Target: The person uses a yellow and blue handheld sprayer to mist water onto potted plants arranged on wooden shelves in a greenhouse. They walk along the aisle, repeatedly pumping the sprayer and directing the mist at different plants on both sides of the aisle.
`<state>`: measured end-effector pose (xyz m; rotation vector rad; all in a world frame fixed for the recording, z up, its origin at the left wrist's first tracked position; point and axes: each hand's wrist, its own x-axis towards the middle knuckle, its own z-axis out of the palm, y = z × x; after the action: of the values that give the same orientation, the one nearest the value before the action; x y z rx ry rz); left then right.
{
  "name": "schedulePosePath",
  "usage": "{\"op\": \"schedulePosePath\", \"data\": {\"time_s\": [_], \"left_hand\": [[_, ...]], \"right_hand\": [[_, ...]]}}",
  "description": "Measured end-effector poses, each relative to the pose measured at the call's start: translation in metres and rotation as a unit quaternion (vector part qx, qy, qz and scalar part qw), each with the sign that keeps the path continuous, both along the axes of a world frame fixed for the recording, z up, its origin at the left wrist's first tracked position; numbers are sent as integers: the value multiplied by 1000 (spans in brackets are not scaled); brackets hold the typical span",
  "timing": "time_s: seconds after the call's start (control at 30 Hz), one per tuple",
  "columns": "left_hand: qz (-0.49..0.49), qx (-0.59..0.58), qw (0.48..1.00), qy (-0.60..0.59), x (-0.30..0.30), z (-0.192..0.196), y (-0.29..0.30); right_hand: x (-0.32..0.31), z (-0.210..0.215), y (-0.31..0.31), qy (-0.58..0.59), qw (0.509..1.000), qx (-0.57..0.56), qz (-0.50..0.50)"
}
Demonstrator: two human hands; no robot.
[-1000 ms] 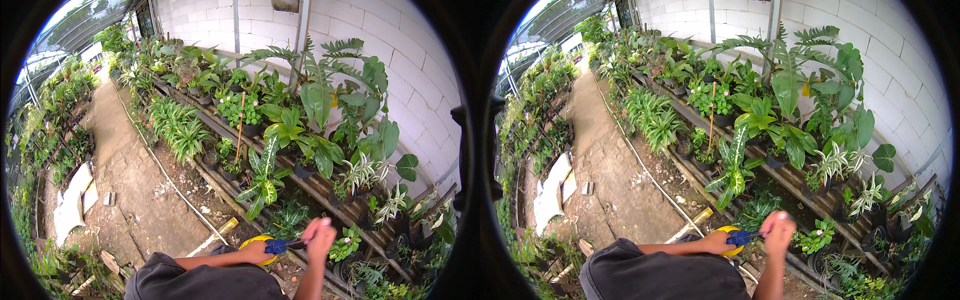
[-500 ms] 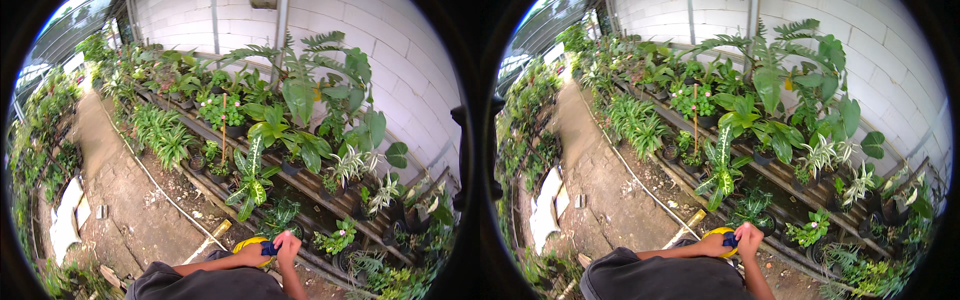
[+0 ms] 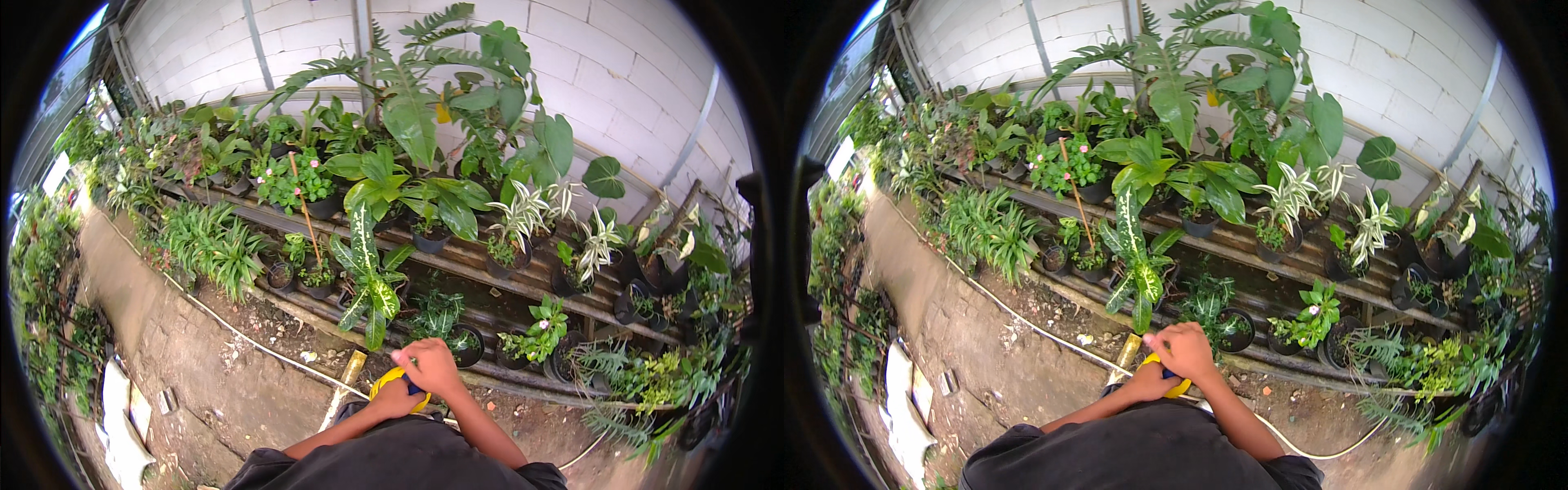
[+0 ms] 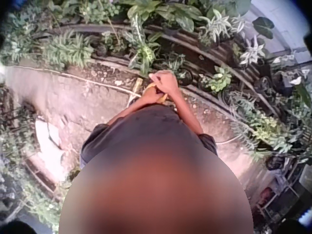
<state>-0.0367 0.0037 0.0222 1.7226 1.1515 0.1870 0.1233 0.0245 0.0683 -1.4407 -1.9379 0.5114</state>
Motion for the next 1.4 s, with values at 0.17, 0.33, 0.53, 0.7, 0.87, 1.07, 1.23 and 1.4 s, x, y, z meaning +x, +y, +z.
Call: {"op": "schedulePosePath", "data": {"time_s": [0.17, 0.33, 0.53, 0.7, 0.87, 1.07, 1.23, 1.4], "left_hand": [[-12, -30, 999, 21, 0, 9, 19], [-29, -15, 999, 42, 8, 14, 28], [-37, -52, 996, 65, 21, -3, 36], [-58, -19, 998, 23, 24, -8, 46], [-72, -26, 996, 54, 32, 2, 54], [-80, -46, 993, 73, 35, 6, 49], [-37, -36, 999, -15, 35, -7, 49], [-26, -31, 999, 27, 33, 5, 55]], "right_hand": [[7, -7, -11, 543, 830, -87, -94], [65, 105, 1, 485, 870, -43, -76], [57, 73, 20, 3, 988, -147, -54], [24, -23, 15, 222, 966, 17, -136], [68, 60, 16, 494, 856, -62, -142], [99, 134, 27, 61, 987, 107, -104], [30, 4, 31, 1, 996, 13, -83], [37, -2, 26, 586, 786, -114, -160]]}}
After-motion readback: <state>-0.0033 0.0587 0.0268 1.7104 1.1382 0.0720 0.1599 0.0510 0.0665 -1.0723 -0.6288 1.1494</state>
